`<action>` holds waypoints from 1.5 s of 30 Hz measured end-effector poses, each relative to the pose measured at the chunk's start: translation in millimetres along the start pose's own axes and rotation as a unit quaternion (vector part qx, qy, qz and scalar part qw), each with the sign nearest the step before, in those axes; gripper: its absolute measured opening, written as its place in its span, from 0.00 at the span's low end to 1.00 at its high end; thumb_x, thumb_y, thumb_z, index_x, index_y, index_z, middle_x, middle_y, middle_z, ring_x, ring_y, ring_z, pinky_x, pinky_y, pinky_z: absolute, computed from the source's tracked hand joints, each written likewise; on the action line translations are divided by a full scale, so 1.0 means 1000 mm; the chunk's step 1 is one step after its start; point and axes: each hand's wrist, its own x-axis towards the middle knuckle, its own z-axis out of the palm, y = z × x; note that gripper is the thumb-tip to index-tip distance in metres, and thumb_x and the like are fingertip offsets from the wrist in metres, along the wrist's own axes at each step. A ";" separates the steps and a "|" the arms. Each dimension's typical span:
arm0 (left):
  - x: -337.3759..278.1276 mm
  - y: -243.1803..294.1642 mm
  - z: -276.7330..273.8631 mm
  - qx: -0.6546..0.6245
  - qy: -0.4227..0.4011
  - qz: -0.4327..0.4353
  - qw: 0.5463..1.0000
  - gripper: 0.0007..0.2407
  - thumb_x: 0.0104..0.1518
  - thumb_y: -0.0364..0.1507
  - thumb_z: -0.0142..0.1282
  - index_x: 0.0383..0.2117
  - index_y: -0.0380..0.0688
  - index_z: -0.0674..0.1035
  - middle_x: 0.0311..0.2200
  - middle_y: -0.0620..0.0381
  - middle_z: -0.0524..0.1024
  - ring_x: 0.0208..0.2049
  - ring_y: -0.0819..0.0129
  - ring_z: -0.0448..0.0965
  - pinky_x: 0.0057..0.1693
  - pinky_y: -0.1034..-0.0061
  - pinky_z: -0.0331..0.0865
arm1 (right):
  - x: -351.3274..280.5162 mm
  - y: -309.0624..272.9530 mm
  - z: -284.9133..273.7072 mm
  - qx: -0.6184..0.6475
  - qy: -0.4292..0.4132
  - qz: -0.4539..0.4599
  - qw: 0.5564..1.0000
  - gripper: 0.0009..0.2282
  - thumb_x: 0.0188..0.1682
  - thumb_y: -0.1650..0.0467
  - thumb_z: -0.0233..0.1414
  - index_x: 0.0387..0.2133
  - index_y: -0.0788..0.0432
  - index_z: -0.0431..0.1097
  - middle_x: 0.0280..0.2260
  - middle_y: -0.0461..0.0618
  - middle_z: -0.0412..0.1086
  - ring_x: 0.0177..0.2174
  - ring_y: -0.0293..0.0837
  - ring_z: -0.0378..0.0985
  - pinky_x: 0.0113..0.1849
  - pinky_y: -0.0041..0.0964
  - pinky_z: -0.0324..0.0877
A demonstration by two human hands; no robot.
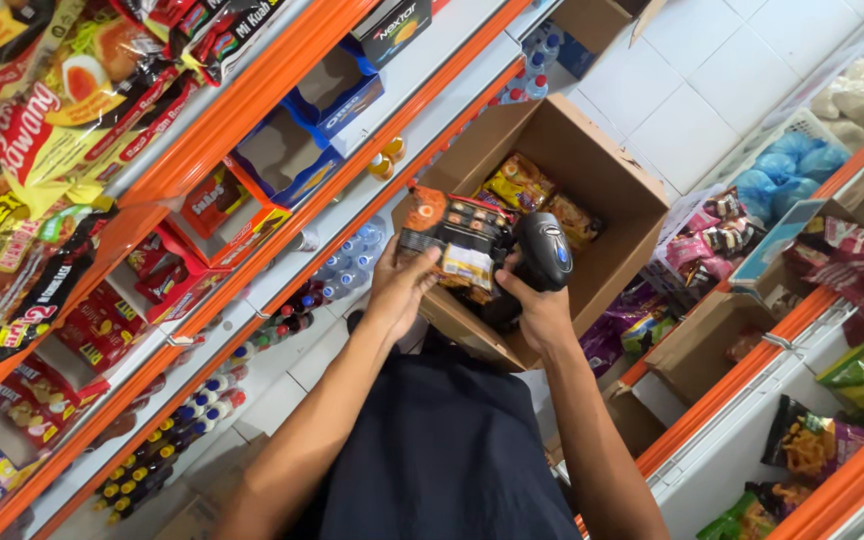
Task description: The person stocks store shelves by taking instant noodle packs from a cardboard box, scanning their barcodes with a handheld barcode scanner, and placing them onto the shelves.
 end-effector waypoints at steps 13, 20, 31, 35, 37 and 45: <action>-0.014 0.017 0.033 -0.178 -0.007 -0.030 0.984 0.15 0.58 0.29 0.57 0.51 0.43 0.72 0.49 0.50 0.75 0.53 0.54 0.77 0.62 0.45 0.68 | -0.014 -0.025 0.030 -0.023 0.016 -0.054 0.998 0.18 0.41 0.83 0.61 0.44 0.60 0.68 0.39 0.45 0.69 0.40 0.39 0.74 0.42 0.36 0.73; -0.003 0.021 0.029 -0.211 -0.041 0.010 0.976 0.10 0.61 0.24 0.56 0.46 0.34 0.75 0.48 0.48 0.78 0.54 0.54 0.78 0.63 0.45 0.70 | -0.037 -0.054 0.038 -0.092 0.028 -0.003 0.995 0.09 0.50 0.76 0.55 0.44 0.63 0.70 0.28 0.49 0.72 0.24 0.41 0.76 0.28 0.35 0.73; 0.004 0.028 0.032 -0.222 -0.035 0.026 0.974 0.10 0.61 0.25 0.56 0.46 0.37 0.75 0.48 0.48 0.79 0.52 0.55 0.80 0.60 0.52 0.73 | -0.060 -0.044 0.051 -0.120 -0.053 0.041 0.991 0.10 0.49 0.74 0.56 0.43 0.64 0.71 0.26 0.50 0.71 0.22 0.40 0.75 0.26 0.34 0.71; -0.002 0.030 0.028 -0.222 -0.046 0.031 0.974 0.11 0.62 0.25 0.57 0.48 0.36 0.74 0.49 0.48 0.78 0.54 0.54 0.78 0.61 0.51 0.72 | -0.065 -0.038 0.047 -0.132 -0.050 0.053 0.988 0.09 0.50 0.74 0.57 0.41 0.66 0.70 0.27 0.51 0.72 0.23 0.41 0.76 0.26 0.35 0.71; -0.005 0.034 0.027 -0.226 -0.049 0.032 0.972 0.11 0.62 0.26 0.56 0.49 0.38 0.74 0.50 0.49 0.77 0.55 0.55 0.77 0.61 0.50 0.72 | -0.063 -0.037 0.051 -0.124 -0.051 0.050 0.990 0.09 0.49 0.74 0.57 0.41 0.66 0.70 0.27 0.51 0.72 0.23 0.41 0.76 0.26 0.35 0.71; -0.051 0.044 0.006 -0.234 -0.026 -0.005 0.972 0.15 0.58 0.29 0.55 0.52 0.54 0.72 0.51 0.58 0.75 0.55 0.61 0.74 0.59 0.52 0.70 | -0.049 -0.021 0.085 -0.039 0.053 -0.080 0.995 0.14 0.44 0.78 0.61 0.42 0.60 0.68 0.32 0.47 0.70 0.30 0.39 0.77 0.33 0.35 0.74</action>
